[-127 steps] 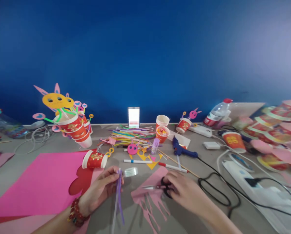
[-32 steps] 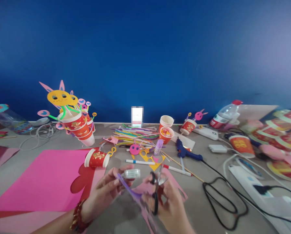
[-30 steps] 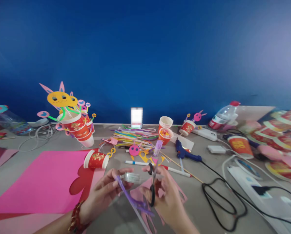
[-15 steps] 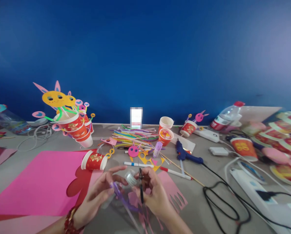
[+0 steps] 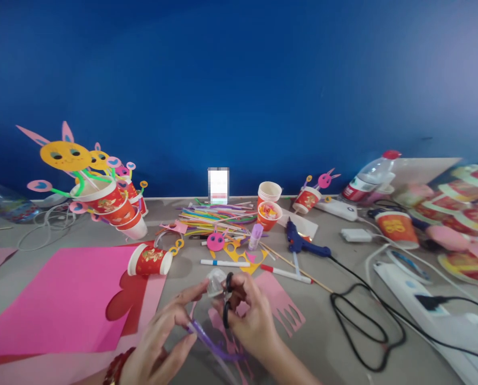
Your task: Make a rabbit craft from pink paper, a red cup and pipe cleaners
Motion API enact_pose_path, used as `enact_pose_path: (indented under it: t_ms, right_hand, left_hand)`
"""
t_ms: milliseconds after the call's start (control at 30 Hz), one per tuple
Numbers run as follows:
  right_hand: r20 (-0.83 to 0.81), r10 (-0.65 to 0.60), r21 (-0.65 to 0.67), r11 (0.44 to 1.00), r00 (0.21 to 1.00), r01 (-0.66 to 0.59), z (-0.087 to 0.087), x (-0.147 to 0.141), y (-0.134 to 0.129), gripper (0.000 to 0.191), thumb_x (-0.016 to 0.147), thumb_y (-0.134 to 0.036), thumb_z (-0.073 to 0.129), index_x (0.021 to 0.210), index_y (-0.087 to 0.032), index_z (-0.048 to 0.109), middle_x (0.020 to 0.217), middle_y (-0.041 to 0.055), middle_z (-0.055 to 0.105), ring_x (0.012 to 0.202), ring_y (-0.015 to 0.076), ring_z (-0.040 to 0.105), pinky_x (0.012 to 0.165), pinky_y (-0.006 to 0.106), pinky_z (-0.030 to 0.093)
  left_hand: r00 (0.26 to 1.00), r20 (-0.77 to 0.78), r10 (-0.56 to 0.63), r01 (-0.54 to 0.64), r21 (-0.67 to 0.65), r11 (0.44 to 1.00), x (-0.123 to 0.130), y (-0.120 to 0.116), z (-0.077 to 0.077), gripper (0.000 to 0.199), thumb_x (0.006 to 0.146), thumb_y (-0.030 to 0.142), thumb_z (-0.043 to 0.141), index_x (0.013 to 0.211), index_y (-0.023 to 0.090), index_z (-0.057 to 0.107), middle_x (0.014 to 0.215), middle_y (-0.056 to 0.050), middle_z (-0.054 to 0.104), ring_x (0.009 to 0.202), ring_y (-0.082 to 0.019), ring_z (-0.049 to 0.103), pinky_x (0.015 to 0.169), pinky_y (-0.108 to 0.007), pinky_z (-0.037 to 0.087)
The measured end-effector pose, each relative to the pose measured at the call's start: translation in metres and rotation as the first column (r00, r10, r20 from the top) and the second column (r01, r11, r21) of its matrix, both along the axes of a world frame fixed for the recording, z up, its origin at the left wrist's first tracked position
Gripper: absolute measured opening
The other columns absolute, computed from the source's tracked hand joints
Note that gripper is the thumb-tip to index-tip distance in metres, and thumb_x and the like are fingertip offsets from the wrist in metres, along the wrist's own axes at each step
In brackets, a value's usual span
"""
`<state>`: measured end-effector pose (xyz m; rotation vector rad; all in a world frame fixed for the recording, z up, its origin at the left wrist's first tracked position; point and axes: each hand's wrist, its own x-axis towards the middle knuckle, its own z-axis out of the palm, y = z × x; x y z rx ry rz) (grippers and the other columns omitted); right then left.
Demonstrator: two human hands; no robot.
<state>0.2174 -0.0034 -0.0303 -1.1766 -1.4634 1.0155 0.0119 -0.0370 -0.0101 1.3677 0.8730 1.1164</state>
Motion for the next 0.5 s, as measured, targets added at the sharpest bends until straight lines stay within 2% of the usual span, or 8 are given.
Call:
enact_pose_path:
  t_ms: [100,233,333,433,500]
  right_hand:
    - [-0.087,-0.001,-0.094,0.996,0.996,-0.007,0.0034,-0.0033,0.0004,0.033,0.071,-0.032,0.078,0.085,-0.022,0.050,0.075,-0.0017,0.058,0.055,0.0111,0.054,0.050,0.022,0.046]
    - [-0.168,0.010,-0.208,0.977,0.986,-0.046,0.0083,-0.0048,-0.0002,0.040,0.066,-0.034,0.083,0.085,-0.021,0.051,0.082,-0.0003,0.062,0.052,0.0083,0.052,0.049,0.020,0.045]
    - [-0.232,0.023,-0.225,0.971,0.973,-0.077,0.0067,-0.0035,-0.0018,0.041,0.064,-0.032,0.085,0.087,-0.020,0.053,0.082,-0.0008,0.062,0.058,0.0095,0.055,0.051,0.019,0.046]
    - [-0.259,0.055,-0.231,0.966,0.964,-0.118,0.0016,-0.0019,-0.0029,0.039,0.067,-0.030,0.084,0.091,-0.021,0.054,0.080,-0.0021,0.060,0.055,0.0085,0.054,0.048,0.018,0.044]
    - [-0.253,0.064,-0.223,0.967,0.965,-0.123,-0.0009,-0.0010,-0.0030,0.037,0.069,-0.028,0.082,0.093,-0.021,0.054,0.080,-0.0022,0.059,0.053,0.0077,0.052,0.048,0.018,0.044]
  left_hand:
    - [1.000,-0.023,0.008,-0.008,0.024,1.000,0.0001,-0.0014,-0.0057,0.021,0.079,0.007,0.065,0.088,0.023,0.074,0.138,-0.013,0.056,0.133,-0.036,0.043,0.114,-0.050,0.027]
    - [0.994,-0.111,0.018,-0.001,0.151,0.988,-0.0012,-0.0027,-0.0103,0.028,0.078,0.005,0.063,0.094,0.025,0.073,0.139,-0.011,0.056,0.132,-0.036,0.045,0.113,-0.050,0.026]
    - [0.986,-0.166,0.016,0.024,0.233,0.972,-0.0030,-0.0020,-0.0078,0.030,0.080,0.003,0.061,0.097,0.026,0.070,0.137,-0.011,0.058,0.128,-0.035,0.050,0.109,-0.050,0.033]
    - [0.990,-0.137,0.022,0.009,0.224,0.975,-0.0037,0.0001,-0.0043,0.027,0.082,0.003,0.057,0.095,0.025,0.066,0.136,-0.012,0.058,0.119,-0.033,0.057,0.101,-0.048,0.041]
    - [0.994,-0.106,0.010,0.014,0.224,0.975,-0.0031,0.0013,-0.0032,0.026,0.082,0.001,0.055,0.092,0.024,0.063,0.138,-0.013,0.056,0.116,-0.033,0.059,0.100,-0.048,0.042]
